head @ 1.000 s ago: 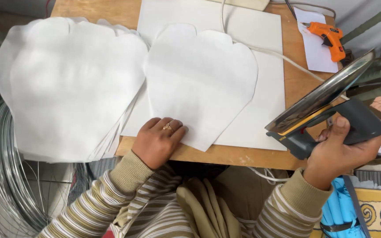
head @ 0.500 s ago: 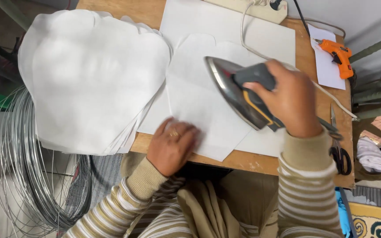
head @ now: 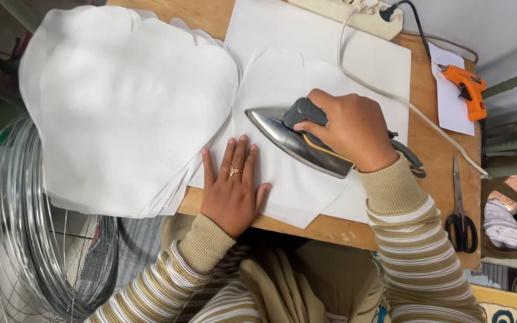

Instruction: Ironing individual white fabric pieces on a workbench to flatten them.

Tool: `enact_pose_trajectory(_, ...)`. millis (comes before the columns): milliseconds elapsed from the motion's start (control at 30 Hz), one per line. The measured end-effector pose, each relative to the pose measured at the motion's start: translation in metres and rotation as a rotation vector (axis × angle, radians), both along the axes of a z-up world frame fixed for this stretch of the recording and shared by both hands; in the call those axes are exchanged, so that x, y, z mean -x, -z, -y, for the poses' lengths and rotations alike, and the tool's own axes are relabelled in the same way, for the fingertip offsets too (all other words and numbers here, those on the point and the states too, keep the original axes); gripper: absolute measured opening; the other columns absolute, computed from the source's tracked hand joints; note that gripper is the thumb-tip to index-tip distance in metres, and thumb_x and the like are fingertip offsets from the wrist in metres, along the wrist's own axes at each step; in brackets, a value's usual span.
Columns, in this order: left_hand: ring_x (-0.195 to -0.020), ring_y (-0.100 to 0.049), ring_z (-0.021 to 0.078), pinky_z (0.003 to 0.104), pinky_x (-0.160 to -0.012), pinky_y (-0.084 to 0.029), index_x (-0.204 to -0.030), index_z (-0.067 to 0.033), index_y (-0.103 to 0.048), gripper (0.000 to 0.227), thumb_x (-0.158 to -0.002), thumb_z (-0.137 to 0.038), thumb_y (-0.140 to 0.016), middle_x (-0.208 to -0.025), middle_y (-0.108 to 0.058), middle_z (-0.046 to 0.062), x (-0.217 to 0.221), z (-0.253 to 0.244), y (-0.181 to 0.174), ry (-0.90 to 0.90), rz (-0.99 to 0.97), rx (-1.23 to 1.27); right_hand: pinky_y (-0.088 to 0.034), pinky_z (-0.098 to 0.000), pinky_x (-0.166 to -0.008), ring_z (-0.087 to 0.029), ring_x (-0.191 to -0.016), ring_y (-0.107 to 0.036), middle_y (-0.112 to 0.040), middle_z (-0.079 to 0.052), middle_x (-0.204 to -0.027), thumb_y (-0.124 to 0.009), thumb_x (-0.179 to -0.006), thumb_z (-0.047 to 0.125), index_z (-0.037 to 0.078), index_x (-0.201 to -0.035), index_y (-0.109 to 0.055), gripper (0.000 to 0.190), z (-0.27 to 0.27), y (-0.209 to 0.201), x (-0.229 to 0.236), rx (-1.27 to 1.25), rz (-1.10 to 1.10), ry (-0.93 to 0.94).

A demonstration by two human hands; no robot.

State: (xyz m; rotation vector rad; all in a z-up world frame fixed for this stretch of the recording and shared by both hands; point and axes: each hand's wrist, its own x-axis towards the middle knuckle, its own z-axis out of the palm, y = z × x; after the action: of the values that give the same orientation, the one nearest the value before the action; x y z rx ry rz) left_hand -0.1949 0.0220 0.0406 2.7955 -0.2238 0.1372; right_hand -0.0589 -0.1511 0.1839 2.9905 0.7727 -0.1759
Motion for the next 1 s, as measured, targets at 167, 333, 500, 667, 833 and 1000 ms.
enact_pose_trajectory(167,-0.158,-0.015,0.0321,0.068,-0.123,0.005,-0.16,-0.0053,-0.029,0.073,-0.104,-0.052,-0.039,-0.168,-0.025,0.017,0.0,-0.001,0.001,-0.016,0.02,-0.012,-0.053,-0.0317,-0.045,-0.026,-0.055,-0.072,-0.072,-0.013,-0.067,-0.076,-0.094,0.038,0.01,-0.113,-0.07,0.034,0.0,0.004,-0.005,-0.001,0.015,0.06)
enact_pose_trajectory(333,-0.158,-0.012,0.032,0.07,-0.122,0.005,-0.161,-0.0069,-0.026,0.076,-0.103,-0.055,-0.037,-0.17,-0.019,0.014,-0.002,-0.003,0.004,-0.005,-0.014,-0.034,-0.055,-0.038,-0.047,-0.032,-0.06,-0.074,-0.072,-0.017,-0.07,-0.077,-0.093,0.04,0.009,-0.118,-0.069,0.04,0.023,0.011,-0.014,0.016,0.039,0.082)
enact_pose_trajectory(500,-0.158,-0.01,0.0327,0.072,-0.121,0.006,-0.162,-0.0078,-0.024,0.076,-0.103,-0.055,-0.036,-0.171,-0.017,0.013,-0.002,-0.003,0.005,0.014,-0.032,-0.046,-0.056,-0.0343,-0.048,-0.029,-0.061,-0.074,-0.073,-0.017,-0.071,-0.078,-0.094,0.037,0.007,-0.117,-0.07,0.039,0.047,0.012,-0.012,0.037,0.062,0.13)
enact_pose_trajectory(667,-0.158,-0.01,0.0339,0.071,-0.121,0.006,-0.161,-0.0074,-0.024,0.078,-0.102,-0.056,-0.038,-0.17,-0.018,0.014,0.0,-0.007,0.001,0.049,-0.053,-0.041,-0.06,-0.0457,-0.06,-0.038,-0.078,-0.075,-0.074,-0.02,-0.08,-0.079,-0.094,0.047,0.009,-0.117,-0.07,0.046,0.079,0.018,-0.01,0.038,0.133,0.258)
enact_pose_trajectory(833,-0.152,-0.034,0.0374,0.07,-0.121,-0.019,-0.145,-0.0054,-0.051,0.065,-0.095,-0.047,-0.052,-0.158,-0.046,0.017,0.013,-0.02,0.004,0.082,0.339,-0.059,-0.045,-0.0463,-0.057,-0.034,-0.073,-0.062,-0.065,-0.015,-0.08,-0.072,-0.101,0.048,0.005,-0.114,-0.063,0.046,0.1,-0.007,-0.001,-0.018,0.126,0.382)
enact_pose_trajectory(1000,-0.143,-0.047,0.0382,0.062,-0.123,-0.025,-0.127,-0.0037,-0.062,0.039,-0.096,-0.027,-0.058,-0.144,-0.06,0.019,0.007,-0.005,0.008,0.132,0.351,0.109,-0.044,-0.0461,-0.062,-0.033,-0.073,-0.063,-0.067,-0.013,-0.076,-0.076,-0.105,0.053,0.004,-0.104,-0.07,0.05,0.084,-0.014,0.003,-0.095,0.244,0.29)
